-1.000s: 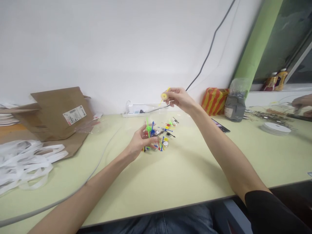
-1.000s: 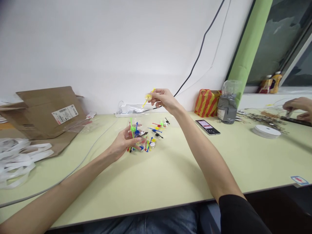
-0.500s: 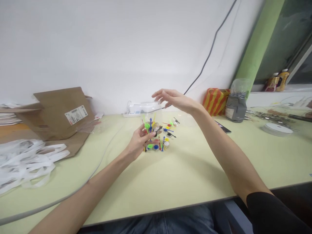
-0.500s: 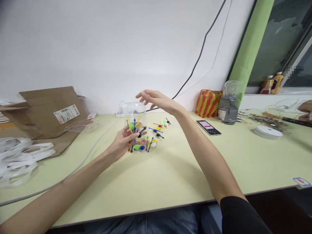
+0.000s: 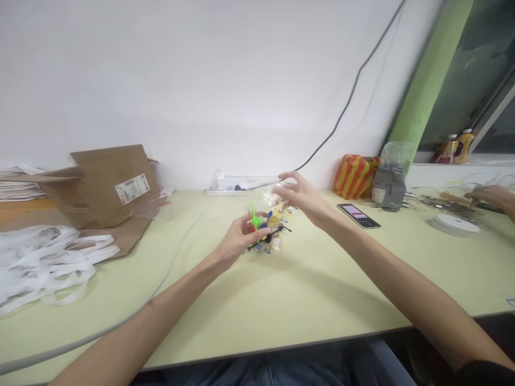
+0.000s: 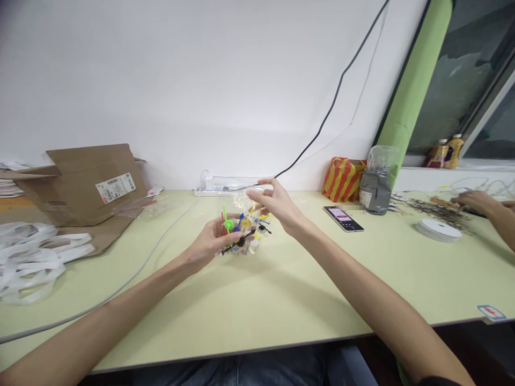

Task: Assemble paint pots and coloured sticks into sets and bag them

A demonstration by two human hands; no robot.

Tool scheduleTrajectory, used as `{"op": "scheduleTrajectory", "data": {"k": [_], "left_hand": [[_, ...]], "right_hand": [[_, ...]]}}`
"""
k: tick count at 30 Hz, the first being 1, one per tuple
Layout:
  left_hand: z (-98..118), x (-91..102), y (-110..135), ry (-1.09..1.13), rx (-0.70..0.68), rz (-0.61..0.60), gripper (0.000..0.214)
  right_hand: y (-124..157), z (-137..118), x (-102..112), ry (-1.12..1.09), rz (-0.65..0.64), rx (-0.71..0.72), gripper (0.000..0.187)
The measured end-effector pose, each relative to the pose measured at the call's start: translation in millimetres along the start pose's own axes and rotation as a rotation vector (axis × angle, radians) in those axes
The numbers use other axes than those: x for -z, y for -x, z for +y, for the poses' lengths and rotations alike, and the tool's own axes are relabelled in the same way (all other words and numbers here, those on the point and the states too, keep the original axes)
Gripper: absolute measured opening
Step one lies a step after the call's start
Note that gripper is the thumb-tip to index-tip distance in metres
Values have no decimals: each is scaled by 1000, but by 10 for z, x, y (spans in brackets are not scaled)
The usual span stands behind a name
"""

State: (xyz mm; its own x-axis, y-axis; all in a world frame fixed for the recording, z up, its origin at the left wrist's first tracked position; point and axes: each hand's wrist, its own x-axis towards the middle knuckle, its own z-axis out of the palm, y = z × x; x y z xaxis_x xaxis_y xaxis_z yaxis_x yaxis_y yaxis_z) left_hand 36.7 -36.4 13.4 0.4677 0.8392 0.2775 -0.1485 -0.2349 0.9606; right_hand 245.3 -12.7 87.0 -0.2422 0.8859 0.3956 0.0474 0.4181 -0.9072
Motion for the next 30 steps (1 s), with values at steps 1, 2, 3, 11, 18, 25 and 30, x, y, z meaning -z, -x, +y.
{"op": "scheduleTrajectory", "data": {"k": [1, 2, 3, 11, 18, 25, 30], "left_hand": [[-6, -31, 7, -2, -9, -14, 54], [-13, -64, 14, -1, -18, -27, 55], [-18, -96, 21, 0, -21, -44, 56], [0, -176, 50, -260, -5, 67, 43], [42, -165, 56, -337, -182, 228, 36], [16, -128, 22, -203, -149, 220, 39], [30, -110, 21, -199, -197, 239, 33]], "right_hand": [[85, 40, 9, -27, 28, -45, 49], [156, 89, 22, -47, 25, -75, 47], [210, 147, 38, -64, 4, -88, 43], [418, 521, -87, -140, 37, -41, 40], [551, 483, -212, -227, 163, 38, 48], [535, 479, -143, -162, 300, 124, 25], [537, 462, -138, -77, 315, 99, 9]]}}
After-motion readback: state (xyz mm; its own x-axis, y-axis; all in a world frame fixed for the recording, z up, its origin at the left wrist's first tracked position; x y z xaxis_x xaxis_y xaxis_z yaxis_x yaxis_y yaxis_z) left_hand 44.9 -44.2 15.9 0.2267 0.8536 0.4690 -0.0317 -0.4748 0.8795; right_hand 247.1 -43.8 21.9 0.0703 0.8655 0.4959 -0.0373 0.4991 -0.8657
